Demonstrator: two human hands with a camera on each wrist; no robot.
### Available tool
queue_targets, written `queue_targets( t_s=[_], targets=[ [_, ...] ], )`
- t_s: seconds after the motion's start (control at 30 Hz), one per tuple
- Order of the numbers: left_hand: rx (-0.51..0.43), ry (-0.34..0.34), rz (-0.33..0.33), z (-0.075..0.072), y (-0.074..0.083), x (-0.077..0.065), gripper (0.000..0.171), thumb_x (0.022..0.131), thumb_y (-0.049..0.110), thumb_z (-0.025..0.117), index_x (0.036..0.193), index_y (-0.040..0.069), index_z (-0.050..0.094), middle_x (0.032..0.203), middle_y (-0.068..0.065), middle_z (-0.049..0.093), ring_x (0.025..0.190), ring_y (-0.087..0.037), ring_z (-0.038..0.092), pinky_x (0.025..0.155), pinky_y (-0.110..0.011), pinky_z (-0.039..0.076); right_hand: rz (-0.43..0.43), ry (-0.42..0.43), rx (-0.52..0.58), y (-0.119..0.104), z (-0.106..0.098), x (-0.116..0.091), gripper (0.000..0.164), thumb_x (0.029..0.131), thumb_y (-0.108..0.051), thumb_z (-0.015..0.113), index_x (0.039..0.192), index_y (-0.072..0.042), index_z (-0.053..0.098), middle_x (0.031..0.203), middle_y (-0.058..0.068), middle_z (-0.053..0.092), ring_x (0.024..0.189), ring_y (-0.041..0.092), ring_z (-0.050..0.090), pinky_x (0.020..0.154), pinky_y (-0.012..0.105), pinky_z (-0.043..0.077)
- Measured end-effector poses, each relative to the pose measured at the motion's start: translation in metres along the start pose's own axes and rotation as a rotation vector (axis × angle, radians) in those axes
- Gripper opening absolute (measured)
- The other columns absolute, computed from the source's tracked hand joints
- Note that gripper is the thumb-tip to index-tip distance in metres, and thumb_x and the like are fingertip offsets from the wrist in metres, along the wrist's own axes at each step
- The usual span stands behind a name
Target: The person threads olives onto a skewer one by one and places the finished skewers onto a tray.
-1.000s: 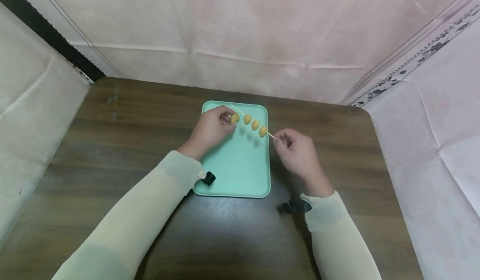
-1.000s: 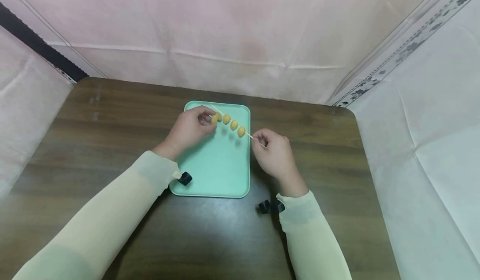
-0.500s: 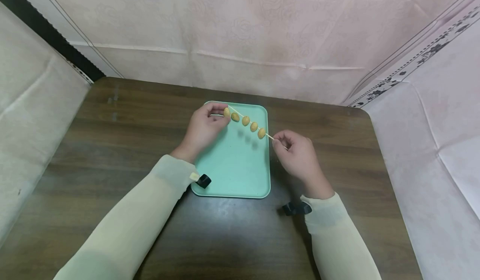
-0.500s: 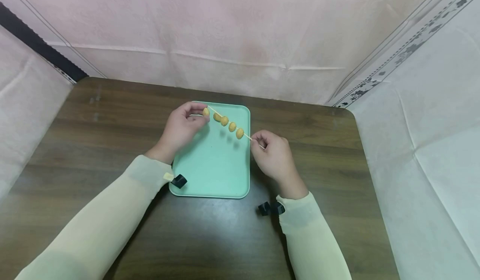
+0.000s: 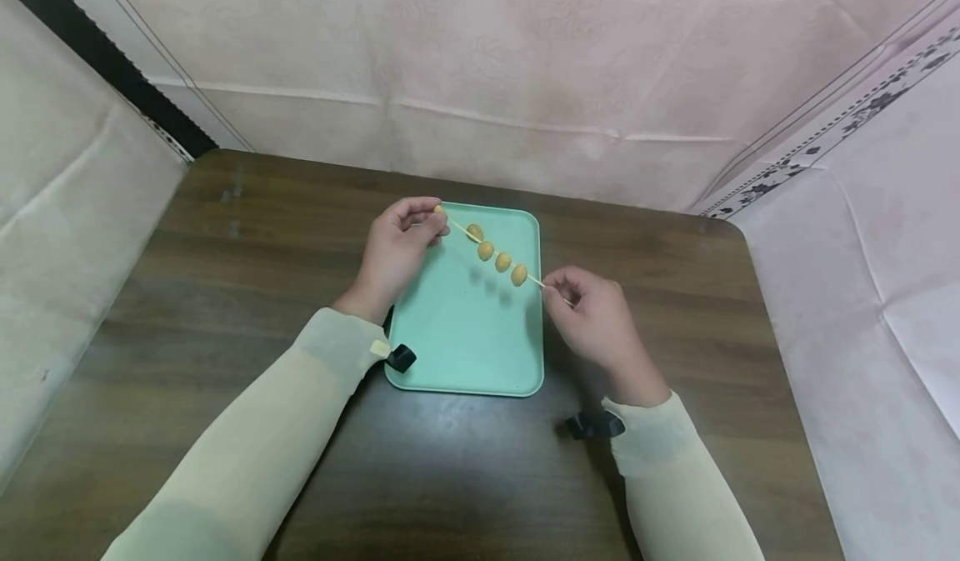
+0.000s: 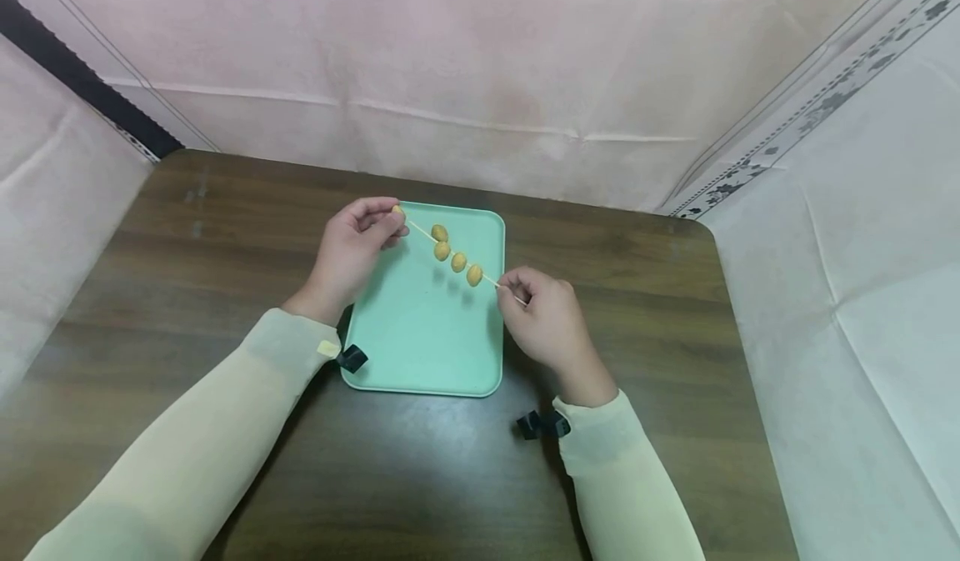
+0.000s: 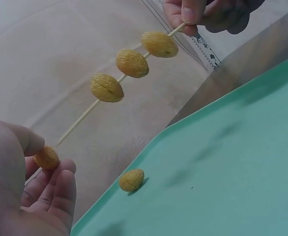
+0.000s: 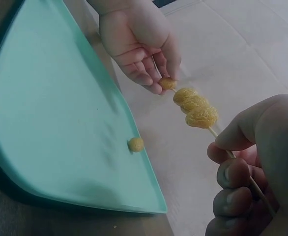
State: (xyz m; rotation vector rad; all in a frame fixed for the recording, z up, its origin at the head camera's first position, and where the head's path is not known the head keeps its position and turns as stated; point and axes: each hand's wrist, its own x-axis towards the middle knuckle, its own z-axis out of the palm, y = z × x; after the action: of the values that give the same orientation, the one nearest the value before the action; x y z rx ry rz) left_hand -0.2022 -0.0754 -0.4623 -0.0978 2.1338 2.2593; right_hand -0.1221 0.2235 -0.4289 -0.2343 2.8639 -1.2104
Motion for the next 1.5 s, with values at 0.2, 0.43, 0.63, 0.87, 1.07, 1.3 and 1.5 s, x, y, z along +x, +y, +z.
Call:
queue_targets(
  t_s=[0.2,0.43,0.63,0.87,1.07,1.3,1.5],
  targets=[
    [-0.021,0.006,-0.002,-0.001,0.0,0.001,0.045,0.11,0.028,0.076,0.148,0.005,0.069,0.135,-0.024,0.075,0.112,-0.02,0.078,0.107,-0.036,0.066,-0.015,0.0,0.001,-0.002,0.001,-0.001,0.014,0.11,-0.024,0.07,0.112,-0.014,0.08,0.081,0.004,0.067,0.069,0.026,0.057,0.054,0.033,0.047],
    [-0.029,0.016,-0.022,-0.001,0.002,-0.001,0.044,0.111,0.028,0.076,0.148,0.006,0.07,0.133,-0.017,0.075,0.115,-0.02,0.079,0.104,-0.029,0.066,-0.018,0.008,-0.002,-0.004,0.001,-0.001,0.013,0.109,-0.023,0.07,0.111,-0.014,0.08,0.081,0.004,0.067,0.069,0.026,0.057,0.054,0.033,0.047],
    [0.002,0.024,-0.028,-0.001,0.001,-0.003,0.044,0.109,0.031,0.078,0.147,0.009,0.072,0.127,-0.009,0.074,0.116,-0.019,0.079,0.102,-0.027,0.066,-0.005,0.0,-0.004,-0.005,0.0,-0.001,0.016,0.11,-0.025,0.07,0.113,-0.014,0.08,0.082,0.003,0.068,0.071,0.026,0.058,0.055,0.034,0.049],
    [0.064,0.024,0.011,-0.002,-0.001,-0.006,0.042,0.108,0.029,0.079,0.146,0.012,0.074,0.127,-0.006,0.074,0.116,-0.017,0.08,0.101,-0.028,0.066,-0.01,0.002,-0.009,-0.003,0.001,-0.001,0.015,0.11,-0.024,0.069,0.114,-0.015,0.08,0.083,0.004,0.069,0.071,0.026,0.058,0.055,0.034,0.049],
    [0.131,0.091,0.059,-0.002,-0.001,-0.009,0.042,0.103,0.033,0.086,0.14,0.016,0.079,0.126,-0.003,0.078,0.114,-0.014,0.077,0.093,-0.02,0.064,-0.018,0.0,-0.01,-0.004,0.001,-0.002,0.014,0.11,-0.024,0.07,0.114,-0.015,0.08,0.082,0.004,0.066,0.071,0.026,0.057,0.054,0.033,0.048],
    [0.161,0.138,0.118,-0.001,-0.002,-0.012,0.029,0.099,0.029,0.091,0.125,0.018,0.085,0.124,-0.002,0.08,0.108,-0.013,0.079,0.088,-0.02,0.065,-0.029,-0.011,-0.006,-0.006,0.001,-0.002,0.015,0.11,-0.024,0.071,0.115,-0.014,0.08,0.081,0.004,0.066,0.071,0.025,0.058,0.056,0.033,0.049],
    [0.147,0.151,0.144,0.0,-0.004,-0.013,0.028,0.098,0.027,0.091,0.124,0.016,0.086,0.121,-0.004,0.081,0.105,-0.013,0.079,0.088,-0.02,0.065,-0.048,-0.008,0.003,-0.008,0.004,-0.002,0.015,0.11,-0.024,0.071,0.114,-0.013,0.081,0.079,0.003,0.065,0.071,0.024,0.058,0.057,0.032,0.049]
  ],
)
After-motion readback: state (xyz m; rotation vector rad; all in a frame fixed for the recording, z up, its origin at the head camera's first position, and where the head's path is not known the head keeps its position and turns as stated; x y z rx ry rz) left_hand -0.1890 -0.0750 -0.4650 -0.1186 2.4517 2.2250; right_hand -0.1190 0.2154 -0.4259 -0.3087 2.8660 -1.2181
